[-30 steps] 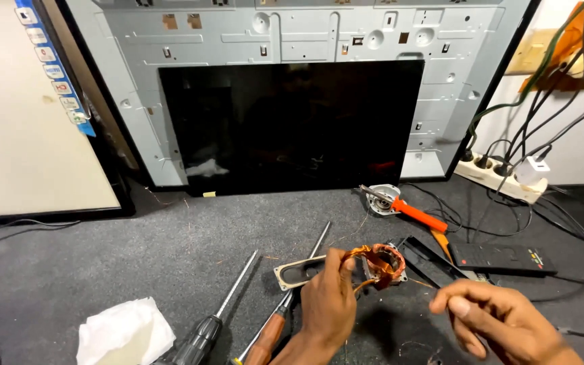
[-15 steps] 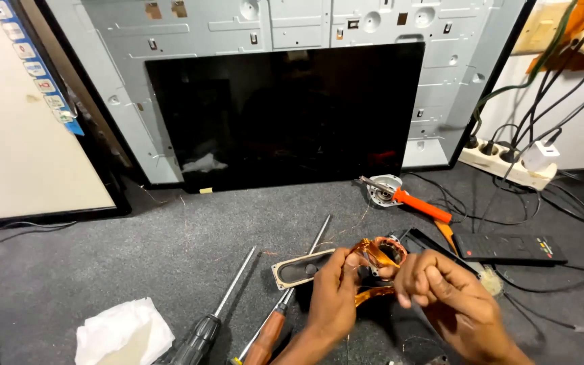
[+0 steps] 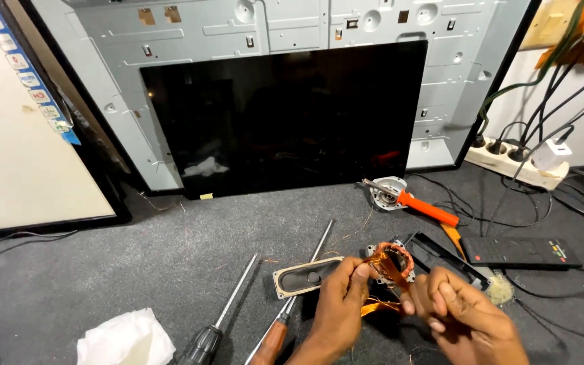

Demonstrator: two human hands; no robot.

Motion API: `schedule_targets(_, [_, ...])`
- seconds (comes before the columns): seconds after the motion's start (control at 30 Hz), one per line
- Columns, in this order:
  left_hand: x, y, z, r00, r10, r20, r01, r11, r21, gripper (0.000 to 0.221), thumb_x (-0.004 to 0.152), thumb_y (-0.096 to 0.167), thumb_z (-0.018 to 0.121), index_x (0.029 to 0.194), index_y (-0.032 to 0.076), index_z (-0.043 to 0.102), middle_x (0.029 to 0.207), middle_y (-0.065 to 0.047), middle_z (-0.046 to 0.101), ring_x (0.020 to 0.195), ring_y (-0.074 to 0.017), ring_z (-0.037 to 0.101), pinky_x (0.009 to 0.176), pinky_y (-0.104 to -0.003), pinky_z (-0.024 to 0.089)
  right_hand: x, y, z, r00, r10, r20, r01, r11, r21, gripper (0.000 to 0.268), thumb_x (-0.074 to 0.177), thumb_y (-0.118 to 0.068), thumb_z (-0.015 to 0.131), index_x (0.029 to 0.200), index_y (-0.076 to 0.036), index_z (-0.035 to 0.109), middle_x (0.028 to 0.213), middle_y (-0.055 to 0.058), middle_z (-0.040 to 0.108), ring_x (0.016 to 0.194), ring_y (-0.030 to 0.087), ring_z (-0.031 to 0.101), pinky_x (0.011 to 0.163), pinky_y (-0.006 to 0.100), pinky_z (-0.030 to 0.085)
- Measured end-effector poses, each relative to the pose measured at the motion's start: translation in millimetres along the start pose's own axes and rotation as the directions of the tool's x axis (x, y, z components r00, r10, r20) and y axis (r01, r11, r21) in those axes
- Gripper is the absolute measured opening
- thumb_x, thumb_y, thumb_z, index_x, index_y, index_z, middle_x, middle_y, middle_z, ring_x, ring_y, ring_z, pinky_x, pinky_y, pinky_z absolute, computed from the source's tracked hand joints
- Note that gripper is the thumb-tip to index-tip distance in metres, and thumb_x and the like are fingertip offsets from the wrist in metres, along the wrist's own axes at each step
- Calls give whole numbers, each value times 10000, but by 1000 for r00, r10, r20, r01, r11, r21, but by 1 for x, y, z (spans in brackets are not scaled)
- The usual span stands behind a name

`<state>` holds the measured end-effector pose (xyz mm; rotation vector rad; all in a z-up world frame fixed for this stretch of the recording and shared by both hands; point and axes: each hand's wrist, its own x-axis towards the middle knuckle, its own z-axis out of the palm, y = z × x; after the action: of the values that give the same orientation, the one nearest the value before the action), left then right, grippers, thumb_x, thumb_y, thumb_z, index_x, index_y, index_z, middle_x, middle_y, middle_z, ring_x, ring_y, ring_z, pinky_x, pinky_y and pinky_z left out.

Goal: Repairing an electronic component by unwinding and manipulating copper wire from a coil

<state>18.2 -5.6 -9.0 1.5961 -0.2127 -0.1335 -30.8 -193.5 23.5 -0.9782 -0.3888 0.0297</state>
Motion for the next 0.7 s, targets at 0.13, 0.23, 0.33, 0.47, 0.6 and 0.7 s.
schedule_targets(0.13, [-3, 9, -1, 999, 17, 36, -16, 1000, -18, 315, 1081, 376, 481, 934, 145, 636, 642, 40, 432, 608, -86, 396, 597, -285, 340, 3, -8, 6, 998, 48, -41, -38, 978, 206, 284, 901, -177, 706, 818, -38, 472, 711, 44, 346, 602, 183, 336, 772, 390, 397])
schedule_targets(0.23, [-7, 14, -2, 999, -14, 48, 14, 1000, -5, 318, 1090, 370, 480, 927, 142, 630, 644, 41, 415, 611, -89, 379, 588, -285, 318, 5, -13, 11, 995, 93, -45, -79, 968, 238, 204, 940, -120, 609, 815, -34, 472, 699, 41, 336, 585, 173, 326, 777, 405, 414])
schedule_targets(0.33, [-6, 3, 1, 999, 3, 43, -2, 1000, -27, 315, 1092, 361, 490, 918, 133, 621, 638, 40, 404, 604, -88, 371, 574, -279, 315, -2, -7, 1, 988, 142, -62, -123, 963, 241, 196, 961, -95, 577, 818, -36, 457, 714, 71, 358, 625, 209, 374, 717, 367, 378])
schedule_targets(0.47, [-7, 0, -2, 999, 23, 28, -23, 999, 23, 334, 1069, 416, 489, 901, 157, 615, 633, 41, 441, 606, -90, 402, 598, -287, 349, -5, -6, -7, 979, 191, -75, -168, 956, 240, 220, 910, -94, 674, 855, -22, 473, 738, 96, 382, 667, 240, 428, 628, 305, 327])
schedule_targets(0.6, [-6, 4, 0, 1000, 0, 18, -2, 993, 114, 325, 1078, 401, 475, 893, 169, 609, 642, 43, 475, 629, -100, 438, 618, -307, 368, -6, 0, -10, 991, 129, -28, -119, 965, 234, 170, 893, -54, 655, 851, -17, 494, 730, 61, 354, 631, 227, 374, 672, 355, 364])
schedule_targets(0.7, [-2, -2, 4, 996, -37, -77, 45, 993, 109, 339, 1070, 423, 472, 884, 174, 607, 660, 46, 503, 634, -94, 462, 601, -313, 395, -12, 19, -18, 971, 232, 60, -239, 950, 200, 226, 986, -170, 568, 831, -25, 490, 716, 139, 446, 713, 315, 529, 553, 310, 361])
